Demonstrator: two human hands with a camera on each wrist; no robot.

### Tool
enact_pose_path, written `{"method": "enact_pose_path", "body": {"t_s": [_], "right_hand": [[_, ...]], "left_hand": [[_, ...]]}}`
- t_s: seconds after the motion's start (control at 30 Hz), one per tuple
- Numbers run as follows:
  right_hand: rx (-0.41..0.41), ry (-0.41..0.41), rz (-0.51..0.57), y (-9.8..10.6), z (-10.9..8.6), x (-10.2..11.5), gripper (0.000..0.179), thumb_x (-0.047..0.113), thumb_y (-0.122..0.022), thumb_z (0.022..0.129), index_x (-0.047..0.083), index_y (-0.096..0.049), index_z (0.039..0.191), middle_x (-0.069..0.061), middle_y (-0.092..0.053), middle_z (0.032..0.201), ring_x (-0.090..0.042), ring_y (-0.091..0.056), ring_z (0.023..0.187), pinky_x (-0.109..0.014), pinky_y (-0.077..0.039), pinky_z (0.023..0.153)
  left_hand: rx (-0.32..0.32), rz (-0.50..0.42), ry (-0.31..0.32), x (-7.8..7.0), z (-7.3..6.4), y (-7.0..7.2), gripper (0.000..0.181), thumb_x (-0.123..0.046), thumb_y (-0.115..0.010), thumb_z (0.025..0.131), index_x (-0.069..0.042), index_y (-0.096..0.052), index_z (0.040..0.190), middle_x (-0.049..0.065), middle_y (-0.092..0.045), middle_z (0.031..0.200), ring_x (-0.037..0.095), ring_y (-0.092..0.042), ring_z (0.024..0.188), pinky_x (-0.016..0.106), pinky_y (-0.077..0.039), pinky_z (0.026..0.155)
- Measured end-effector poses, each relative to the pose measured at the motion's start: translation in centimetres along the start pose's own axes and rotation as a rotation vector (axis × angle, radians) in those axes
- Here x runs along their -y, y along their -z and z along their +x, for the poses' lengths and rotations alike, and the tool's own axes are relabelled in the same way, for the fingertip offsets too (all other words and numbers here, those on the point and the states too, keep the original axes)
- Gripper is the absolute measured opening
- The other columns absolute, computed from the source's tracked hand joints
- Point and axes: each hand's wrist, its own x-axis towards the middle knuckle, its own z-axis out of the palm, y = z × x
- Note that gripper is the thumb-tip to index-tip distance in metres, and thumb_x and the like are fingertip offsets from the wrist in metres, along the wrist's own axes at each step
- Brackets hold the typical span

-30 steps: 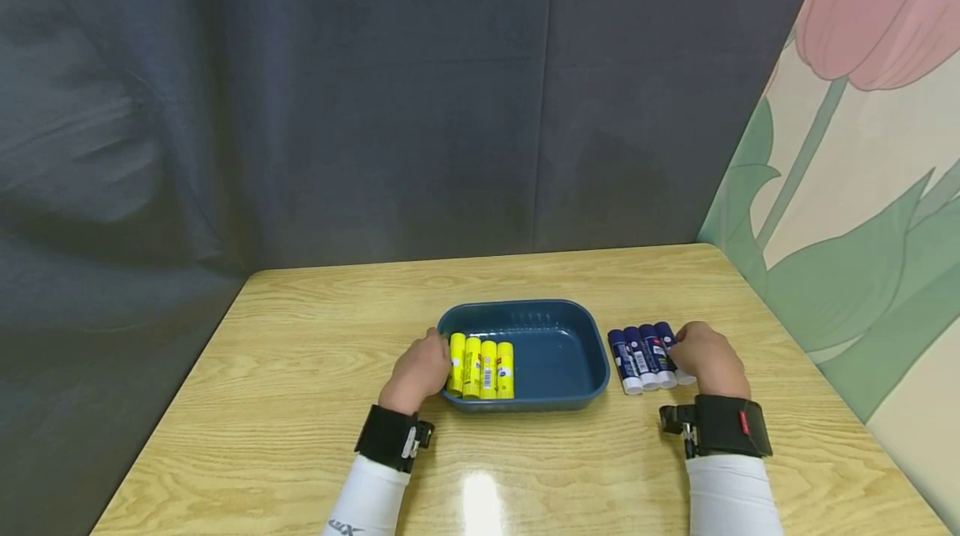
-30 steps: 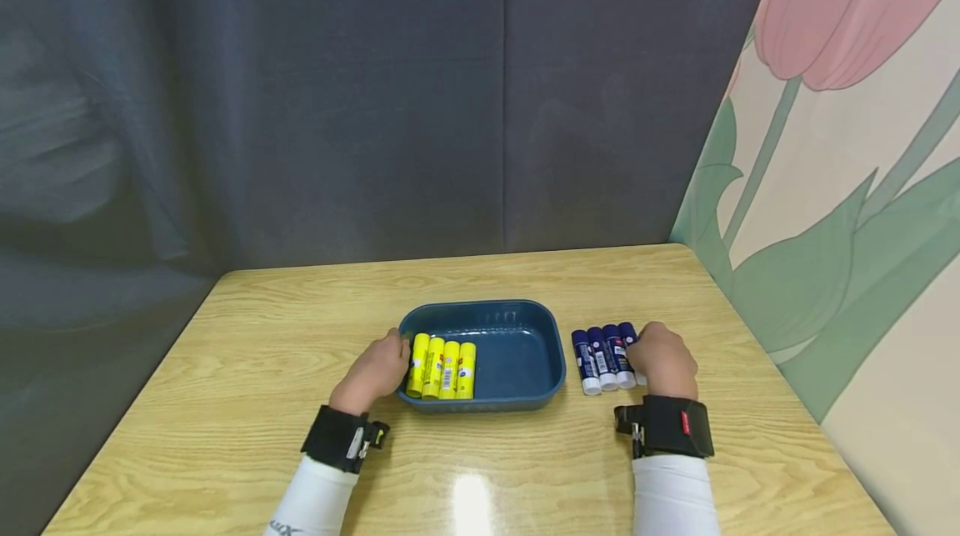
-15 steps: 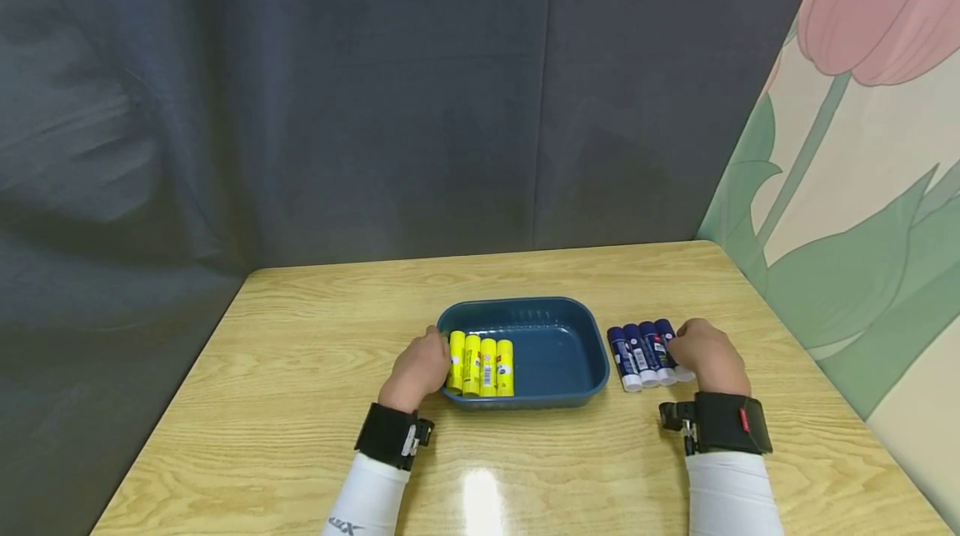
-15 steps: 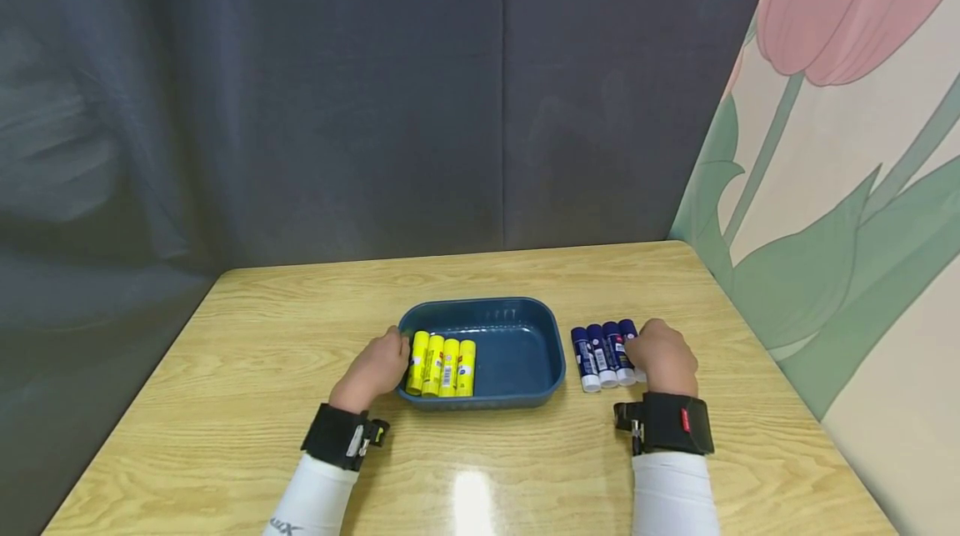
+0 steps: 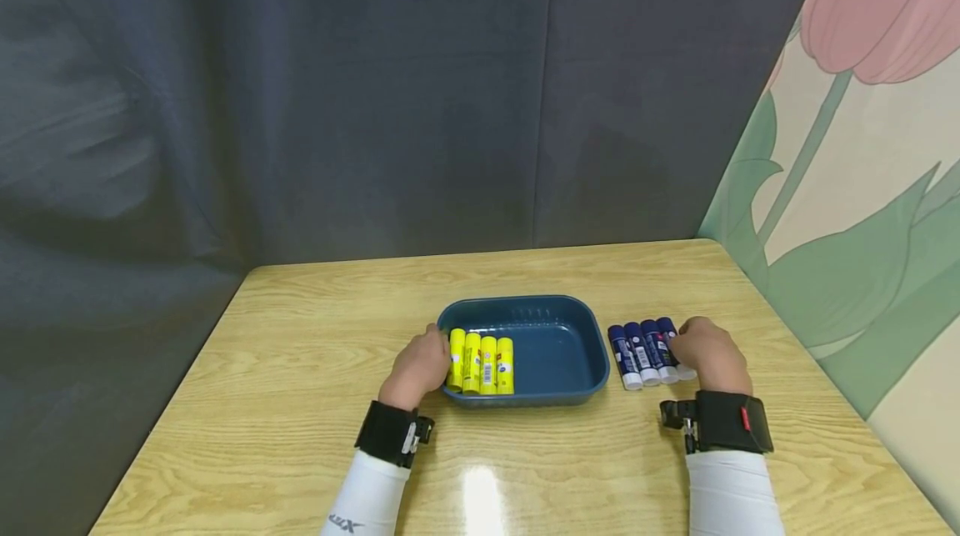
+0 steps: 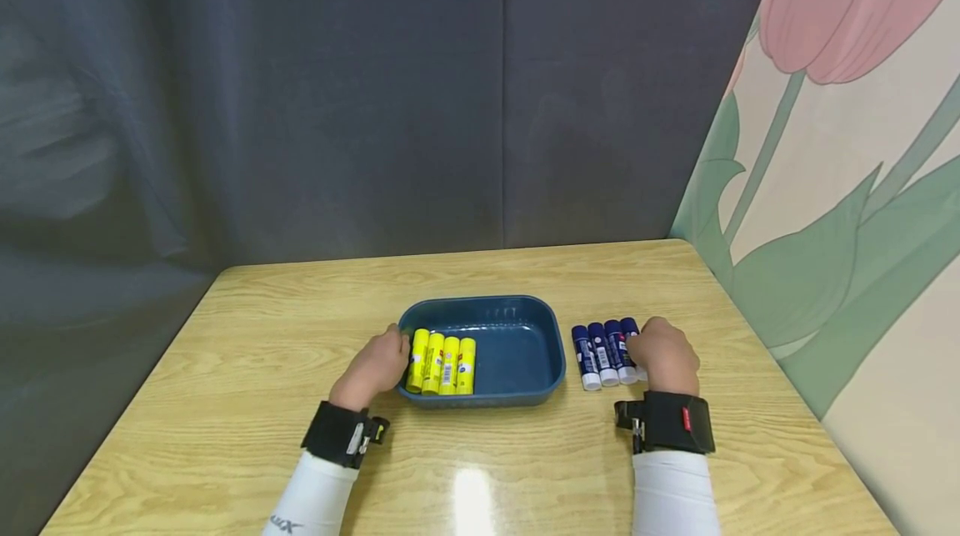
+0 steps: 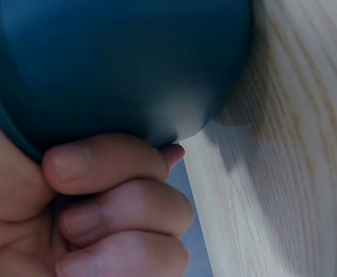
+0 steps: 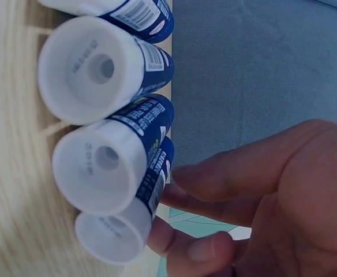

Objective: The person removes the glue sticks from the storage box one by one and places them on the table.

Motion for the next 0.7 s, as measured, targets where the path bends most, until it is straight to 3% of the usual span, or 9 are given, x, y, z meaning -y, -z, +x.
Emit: {"method": "enact_pose_path", "body": {"t_s": [0.7], "right_hand": [[-0.018,0.007,0.006,0.11,-0.09,-0.07,0.045,0.015,-0.049,0.095,-0.016,-0.050,0.128,-0.039,-0.053,0.122,-0.048,-0.057,0.102,-0.056,-0.048,0.079]], "left_hand": [[-0.009,0.016,-0.014,0.09,0.08,-0.01,0.045,-0.018,-0.032,0.109,0.016,-0.041,0.137,0.008,-0.046,0.068,0.021,-0.048,0.056,0.029,-0.036,0.050]]}}
